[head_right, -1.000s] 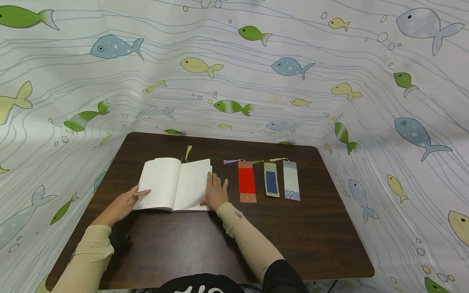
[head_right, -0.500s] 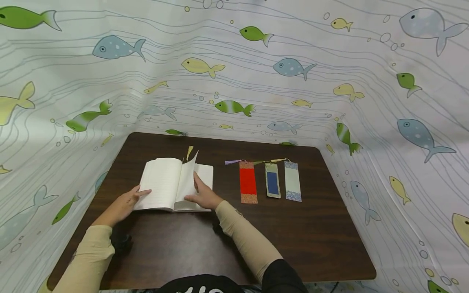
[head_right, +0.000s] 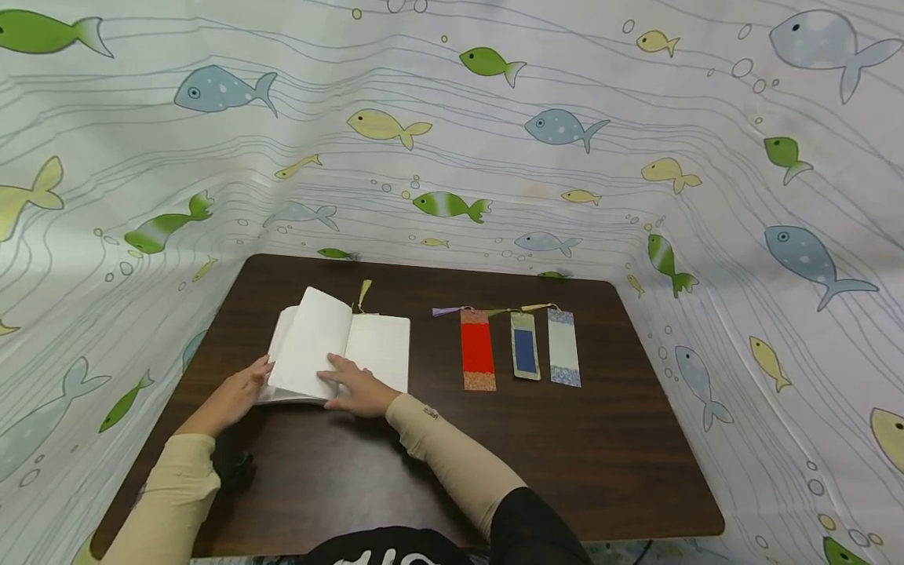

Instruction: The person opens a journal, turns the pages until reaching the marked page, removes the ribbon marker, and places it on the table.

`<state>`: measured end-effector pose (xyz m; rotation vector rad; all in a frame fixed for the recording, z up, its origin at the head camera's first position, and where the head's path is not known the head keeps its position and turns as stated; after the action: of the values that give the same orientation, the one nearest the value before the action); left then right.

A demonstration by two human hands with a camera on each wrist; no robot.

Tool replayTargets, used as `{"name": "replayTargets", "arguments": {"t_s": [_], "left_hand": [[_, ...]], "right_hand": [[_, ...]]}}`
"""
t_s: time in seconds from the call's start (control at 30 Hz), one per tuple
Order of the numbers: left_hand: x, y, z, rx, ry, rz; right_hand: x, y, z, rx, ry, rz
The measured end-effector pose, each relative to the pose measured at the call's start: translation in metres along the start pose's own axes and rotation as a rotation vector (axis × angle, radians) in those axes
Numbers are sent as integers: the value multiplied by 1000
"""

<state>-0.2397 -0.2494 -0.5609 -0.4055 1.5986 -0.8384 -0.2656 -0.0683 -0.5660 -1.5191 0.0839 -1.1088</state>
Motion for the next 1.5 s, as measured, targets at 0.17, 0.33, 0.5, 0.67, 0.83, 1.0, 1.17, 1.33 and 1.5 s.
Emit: {"name": "replayTargets", "arguments": {"t_s": [0.17, 0.33, 0.5, 0.67, 0.83, 1.0, 1.17, 1.33, 1.5], "left_hand": [[-4, -5, 0, -48, 71, 20], [-9, -4, -2, -34, 115, -29], [-10, 1, -3, -10, 116, -91], [-7, 1, -4, -28, 114, -78], [-2, 1, -5, -31, 97, -83], [-1, 2, -5, -36, 103, -80], [-2, 1, -5, -34, 93, -74], [-4, 1, -4, -36, 91, -72], [-7, 1, -2, -42, 98, -76]], "right_hand": [[0, 8, 2, 44, 12, 81], [-1, 8, 4, 98, -1, 72], [-10, 0, 8, 110, 5, 39], [-41, -20, 14, 48, 112, 113], [-84, -30, 28, 42, 350, 337], [-94, -37, 41, 16, 427, 307], [-88, -42, 43, -36, 405, 426], [-85, -45, 42, -96, 395, 549], [-85, -45, 40, -141, 382, 613]]}}
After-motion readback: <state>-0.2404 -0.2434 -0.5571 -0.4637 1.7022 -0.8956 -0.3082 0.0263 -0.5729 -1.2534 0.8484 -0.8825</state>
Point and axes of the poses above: each hand's wrist, its own z-axis away from the middle knuckle, its own y-axis out of the palm, x = y × z, the point moved 9 cm from there along -z, towards the middle knuckle, and after that the axes turned 9 degrees about y, right-handed, at the moved point
